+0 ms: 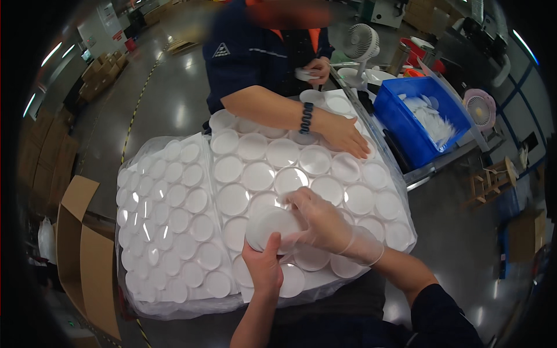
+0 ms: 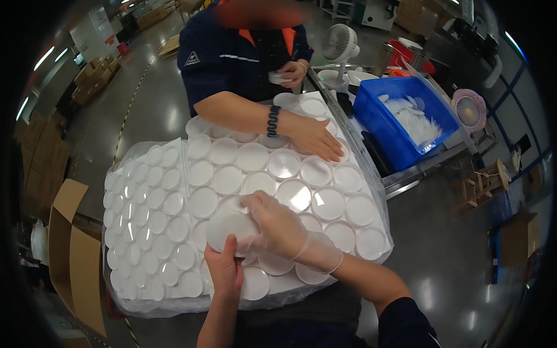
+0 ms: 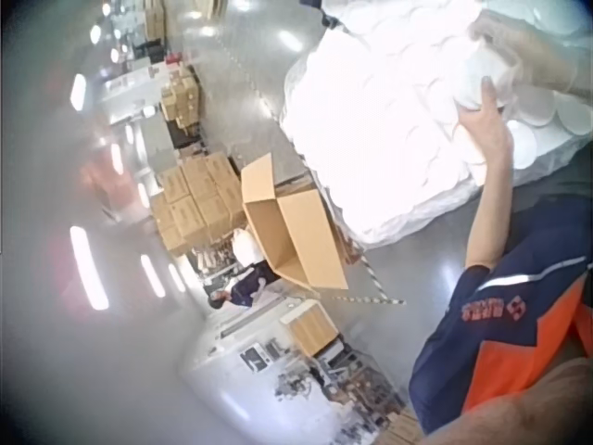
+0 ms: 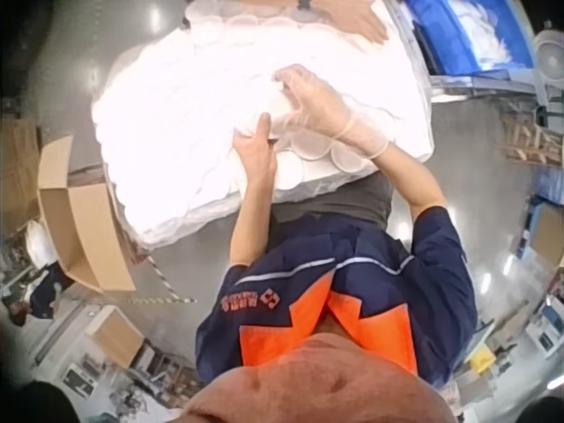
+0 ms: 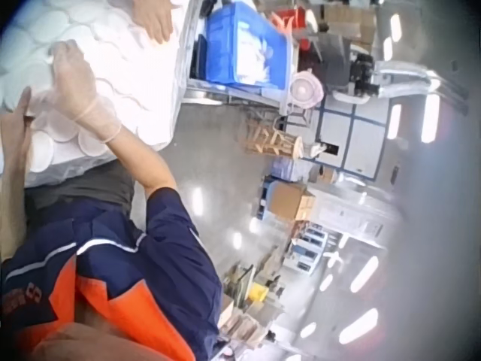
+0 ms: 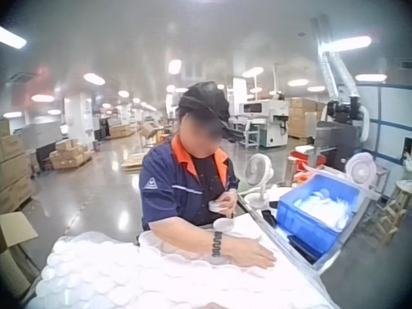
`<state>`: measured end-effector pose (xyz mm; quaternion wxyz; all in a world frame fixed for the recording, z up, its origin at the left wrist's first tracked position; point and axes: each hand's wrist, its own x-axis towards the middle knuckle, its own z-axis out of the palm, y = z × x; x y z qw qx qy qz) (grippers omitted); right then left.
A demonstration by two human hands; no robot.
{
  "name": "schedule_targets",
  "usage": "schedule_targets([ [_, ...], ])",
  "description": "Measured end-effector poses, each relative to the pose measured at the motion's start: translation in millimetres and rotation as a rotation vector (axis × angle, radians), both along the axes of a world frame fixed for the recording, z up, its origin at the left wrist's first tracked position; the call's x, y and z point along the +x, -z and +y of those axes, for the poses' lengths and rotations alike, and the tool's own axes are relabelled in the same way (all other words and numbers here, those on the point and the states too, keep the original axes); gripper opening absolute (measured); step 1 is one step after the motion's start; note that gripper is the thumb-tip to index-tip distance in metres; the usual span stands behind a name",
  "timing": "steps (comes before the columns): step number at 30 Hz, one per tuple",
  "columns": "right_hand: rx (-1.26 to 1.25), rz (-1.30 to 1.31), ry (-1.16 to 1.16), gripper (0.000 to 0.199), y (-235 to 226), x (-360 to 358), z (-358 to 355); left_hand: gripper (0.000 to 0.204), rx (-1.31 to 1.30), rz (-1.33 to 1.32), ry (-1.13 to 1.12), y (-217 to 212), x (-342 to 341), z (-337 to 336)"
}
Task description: The person places circular foam discs into plastic lids arranged in trays by hand, and stacks and arranges the trays with a coworker.
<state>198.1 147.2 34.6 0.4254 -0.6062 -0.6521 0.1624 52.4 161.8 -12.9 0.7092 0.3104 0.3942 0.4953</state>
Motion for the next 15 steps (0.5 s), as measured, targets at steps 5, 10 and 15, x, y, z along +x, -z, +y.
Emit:
schedule_targets([
  [5,-0.412,0.429,0.129,0.030,-1,8,-25,0.046,-0.107,-0.172,0.196,1,5,-8],
  [10,0.183,-0.123,0.383,0.012,13,4,-48,0.047,-0.012,-0.137,0.202,-4,25,-17],
  [15,0.236,0.018,0.380,0.009,14,3,-64,0.042,0.202,0.119,0.067,-5,36,-27],
])
